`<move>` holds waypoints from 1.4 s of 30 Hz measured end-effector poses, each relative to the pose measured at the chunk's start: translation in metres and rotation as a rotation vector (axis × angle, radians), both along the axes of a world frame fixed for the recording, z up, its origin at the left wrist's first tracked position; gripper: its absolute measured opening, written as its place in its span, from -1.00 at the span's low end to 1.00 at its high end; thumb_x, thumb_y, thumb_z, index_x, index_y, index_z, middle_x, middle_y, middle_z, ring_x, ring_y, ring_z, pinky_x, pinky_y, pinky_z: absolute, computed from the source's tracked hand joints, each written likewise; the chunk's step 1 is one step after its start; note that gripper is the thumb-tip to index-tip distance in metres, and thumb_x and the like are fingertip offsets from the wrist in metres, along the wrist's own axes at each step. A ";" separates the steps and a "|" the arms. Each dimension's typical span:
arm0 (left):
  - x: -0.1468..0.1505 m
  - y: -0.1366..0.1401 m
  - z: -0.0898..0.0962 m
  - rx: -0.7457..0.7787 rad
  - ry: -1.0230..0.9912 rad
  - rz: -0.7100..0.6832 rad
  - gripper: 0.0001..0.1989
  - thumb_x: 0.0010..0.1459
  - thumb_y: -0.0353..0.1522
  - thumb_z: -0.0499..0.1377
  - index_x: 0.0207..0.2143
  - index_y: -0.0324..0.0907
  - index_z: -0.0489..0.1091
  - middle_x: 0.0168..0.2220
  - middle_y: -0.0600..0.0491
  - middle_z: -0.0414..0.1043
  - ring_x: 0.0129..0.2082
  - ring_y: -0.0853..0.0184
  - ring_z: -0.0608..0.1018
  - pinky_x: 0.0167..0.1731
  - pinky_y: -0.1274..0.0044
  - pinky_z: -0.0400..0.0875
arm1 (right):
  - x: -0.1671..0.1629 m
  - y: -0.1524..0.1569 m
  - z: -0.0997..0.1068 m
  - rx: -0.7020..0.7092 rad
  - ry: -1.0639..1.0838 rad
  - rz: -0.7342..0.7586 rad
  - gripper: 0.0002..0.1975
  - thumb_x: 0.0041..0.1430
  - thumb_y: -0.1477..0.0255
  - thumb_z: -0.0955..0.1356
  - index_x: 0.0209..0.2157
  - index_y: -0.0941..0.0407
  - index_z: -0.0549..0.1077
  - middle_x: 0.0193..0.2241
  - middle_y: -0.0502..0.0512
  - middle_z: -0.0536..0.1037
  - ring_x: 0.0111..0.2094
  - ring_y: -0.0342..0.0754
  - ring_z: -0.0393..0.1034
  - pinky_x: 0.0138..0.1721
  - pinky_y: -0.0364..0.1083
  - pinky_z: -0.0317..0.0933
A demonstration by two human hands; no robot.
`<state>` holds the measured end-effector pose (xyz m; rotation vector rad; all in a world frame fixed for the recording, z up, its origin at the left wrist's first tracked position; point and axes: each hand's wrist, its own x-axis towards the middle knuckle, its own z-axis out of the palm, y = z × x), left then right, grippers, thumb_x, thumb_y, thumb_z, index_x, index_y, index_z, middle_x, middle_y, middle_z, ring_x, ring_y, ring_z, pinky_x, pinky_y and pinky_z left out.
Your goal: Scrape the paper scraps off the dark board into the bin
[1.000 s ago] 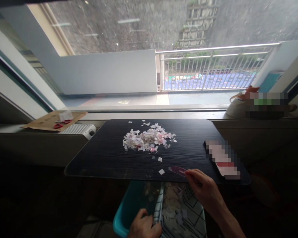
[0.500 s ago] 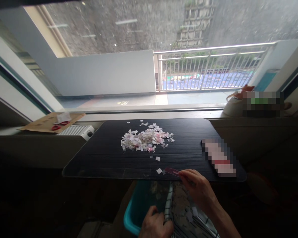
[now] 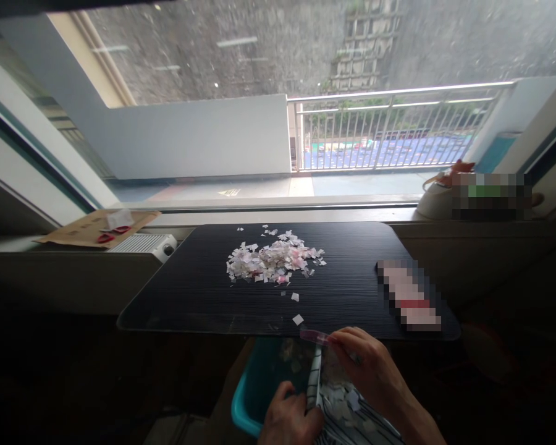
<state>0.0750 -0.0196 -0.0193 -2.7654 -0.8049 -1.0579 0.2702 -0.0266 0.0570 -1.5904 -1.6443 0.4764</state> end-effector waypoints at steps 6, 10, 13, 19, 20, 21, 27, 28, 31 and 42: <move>-0.001 0.001 -0.007 -0.014 0.119 -0.035 -0.81 0.06 -0.47 0.14 -0.59 -0.17 0.25 -0.67 0.11 0.25 -0.68 0.39 0.32 -0.40 0.45 0.18 | 0.001 0.005 -0.003 0.022 -0.011 -0.034 -0.78 0.27 0.34 0.27 -0.29 0.08 0.54 -0.34 0.09 0.57 -0.31 -0.04 0.48 -0.25 -0.14 0.35; -0.005 0.001 -0.011 -0.037 0.107 -0.028 -0.83 0.02 -0.47 0.16 -0.59 -0.16 0.26 -0.67 0.12 0.26 -0.67 0.38 0.32 -0.42 0.46 0.16 | 0.002 0.007 -0.005 -0.019 -0.010 0.027 -0.77 0.28 0.35 0.25 -0.30 0.09 0.53 -0.32 0.10 0.57 -0.30 -0.04 0.47 -0.23 -0.13 0.34; -0.007 0.002 -0.010 -0.029 0.101 -0.031 -0.85 0.01 -0.49 0.13 -0.57 -0.14 0.28 -0.66 0.11 0.25 -0.67 0.36 0.32 -0.45 0.46 0.14 | 0.003 0.009 -0.005 -0.020 -0.017 -0.001 -0.77 0.28 0.33 0.25 -0.29 0.11 0.52 -0.33 0.11 0.57 -0.30 -0.04 0.47 -0.25 -0.13 0.33; -0.009 0.004 -0.010 -0.032 0.113 -0.042 -0.85 0.04 -0.48 0.12 -0.56 -0.13 0.30 -0.66 0.10 0.26 -0.67 0.35 0.32 -0.45 0.45 0.14 | 0.002 0.014 0.003 -0.057 0.000 0.008 -0.73 0.28 0.30 0.24 -0.34 0.11 0.51 -0.41 0.07 0.57 -0.39 -0.07 0.45 -0.34 -0.16 0.32; -0.009 0.004 -0.011 -0.032 0.114 -0.044 -0.85 0.05 -0.48 0.12 -0.55 -0.13 0.30 -0.66 0.10 0.26 -0.67 0.35 0.32 -0.45 0.45 0.14 | 0.004 0.015 0.003 -0.050 0.000 -0.017 -0.74 0.27 0.29 0.25 -0.34 0.11 0.51 -0.42 0.06 0.57 -0.40 -0.07 0.45 -0.35 -0.16 0.32; -0.009 0.004 -0.012 -0.036 0.119 -0.046 -0.84 0.06 -0.48 0.11 -0.55 -0.13 0.30 -0.66 0.10 0.26 -0.66 0.35 0.32 -0.45 0.45 0.14 | 0.006 0.016 0.003 -0.042 -0.005 -0.047 -0.75 0.25 0.29 0.26 -0.34 0.11 0.51 -0.44 0.05 0.57 -0.41 -0.07 0.45 -0.36 -0.16 0.32; -0.009 0.003 -0.013 -0.085 0.148 -0.064 -0.84 0.09 -0.42 0.12 -0.56 -0.14 0.31 -0.65 0.08 0.29 -0.66 0.34 0.35 -0.45 0.43 0.16 | 0.008 0.018 -0.002 -0.096 -0.024 -0.030 -0.76 0.22 0.29 0.28 -0.35 0.10 0.53 -0.45 0.03 0.59 -0.42 -0.07 0.46 -0.39 -0.17 0.33; -0.009 0.003 -0.012 -0.080 0.144 -0.066 -0.84 0.09 -0.42 0.12 -0.55 -0.14 0.31 -0.65 0.08 0.29 -0.66 0.34 0.35 -0.45 0.43 0.16 | 0.005 0.020 -0.002 -0.097 -0.018 -0.016 -0.76 0.23 0.29 0.28 -0.34 0.10 0.53 -0.44 0.03 0.59 -0.42 -0.07 0.46 -0.38 -0.17 0.33; -0.009 0.004 -0.011 -0.059 0.136 -0.057 -0.86 0.07 -0.44 0.12 -0.55 -0.13 0.31 -0.65 0.09 0.28 -0.67 0.34 0.34 -0.45 0.44 0.17 | -0.004 0.028 -0.005 -0.055 -0.002 -0.037 -0.74 0.25 0.30 0.27 -0.33 0.12 0.53 -0.41 0.06 0.59 -0.40 -0.06 0.44 -0.35 -0.15 0.32; -0.013 0.003 -0.010 -0.016 0.142 -0.035 -0.85 0.00 -0.49 0.15 -0.57 -0.12 0.30 -0.67 0.11 0.28 -0.69 0.34 0.35 -0.48 0.46 0.20 | -0.015 0.030 0.006 -0.073 0.002 0.006 -0.73 0.27 0.32 0.25 -0.34 0.12 0.53 -0.43 0.04 0.58 -0.40 -0.07 0.45 -0.34 -0.16 0.31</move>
